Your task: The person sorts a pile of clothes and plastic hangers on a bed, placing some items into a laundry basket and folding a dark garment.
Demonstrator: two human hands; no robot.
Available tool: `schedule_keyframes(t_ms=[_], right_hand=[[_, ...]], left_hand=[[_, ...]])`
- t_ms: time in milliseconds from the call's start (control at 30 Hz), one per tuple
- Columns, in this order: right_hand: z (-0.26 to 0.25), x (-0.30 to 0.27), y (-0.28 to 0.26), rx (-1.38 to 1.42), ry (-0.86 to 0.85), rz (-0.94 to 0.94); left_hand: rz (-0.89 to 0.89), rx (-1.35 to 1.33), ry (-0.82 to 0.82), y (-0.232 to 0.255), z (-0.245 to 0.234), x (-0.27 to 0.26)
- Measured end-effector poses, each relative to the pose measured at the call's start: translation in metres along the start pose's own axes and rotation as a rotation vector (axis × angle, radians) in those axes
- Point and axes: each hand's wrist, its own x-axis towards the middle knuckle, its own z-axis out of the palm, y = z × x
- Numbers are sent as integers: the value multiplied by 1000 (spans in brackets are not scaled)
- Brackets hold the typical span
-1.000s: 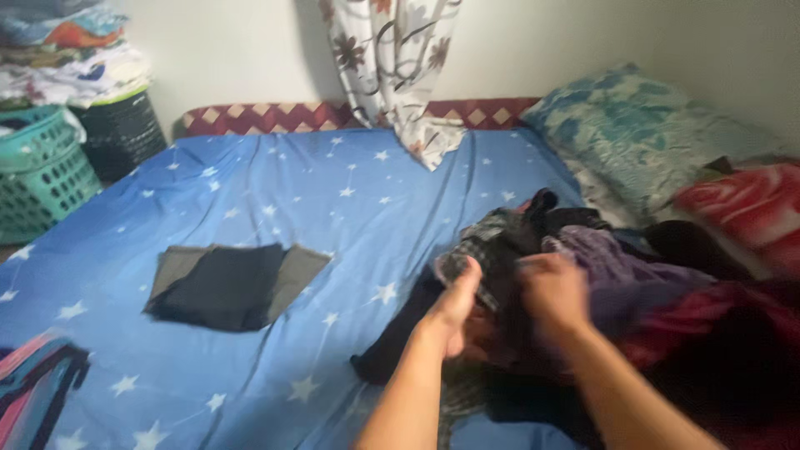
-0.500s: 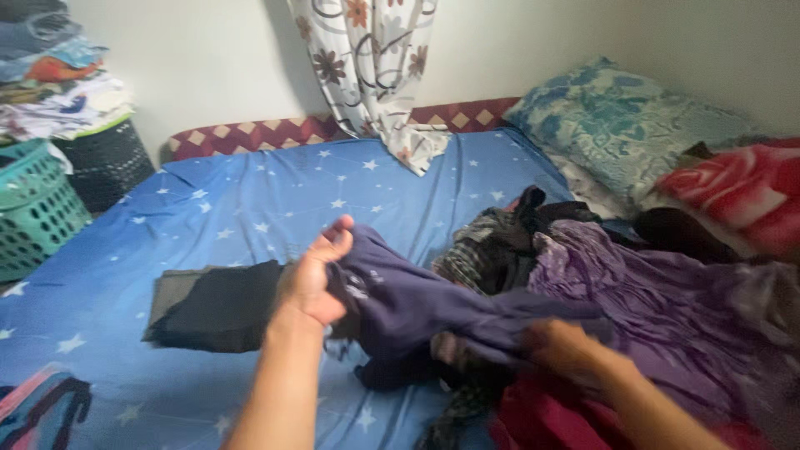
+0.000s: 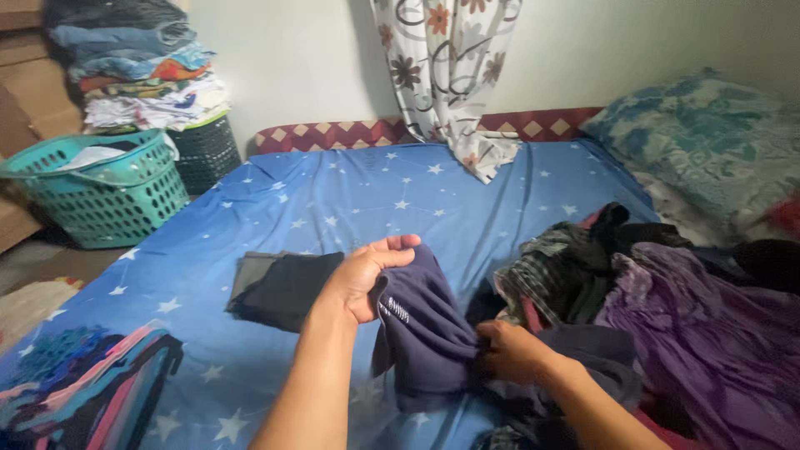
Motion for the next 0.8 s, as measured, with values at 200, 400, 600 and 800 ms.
schedule_keyframes(t_ms=[200, 400, 600, 800], right_hand=[[-44, -7, 9, 294, 194, -55], [-48, 3, 73, 192, 493, 82], [-19, -22, 222, 146, 487, 578], [21, -30, 299, 1027, 732, 1032]], left_hand=[[110, 33, 216, 23, -48, -13], [166, 900, 1003, -61, -193, -17], [-486, 614, 844, -163, -257, -17], [-266, 1044, 578, -226, -220, 5]])
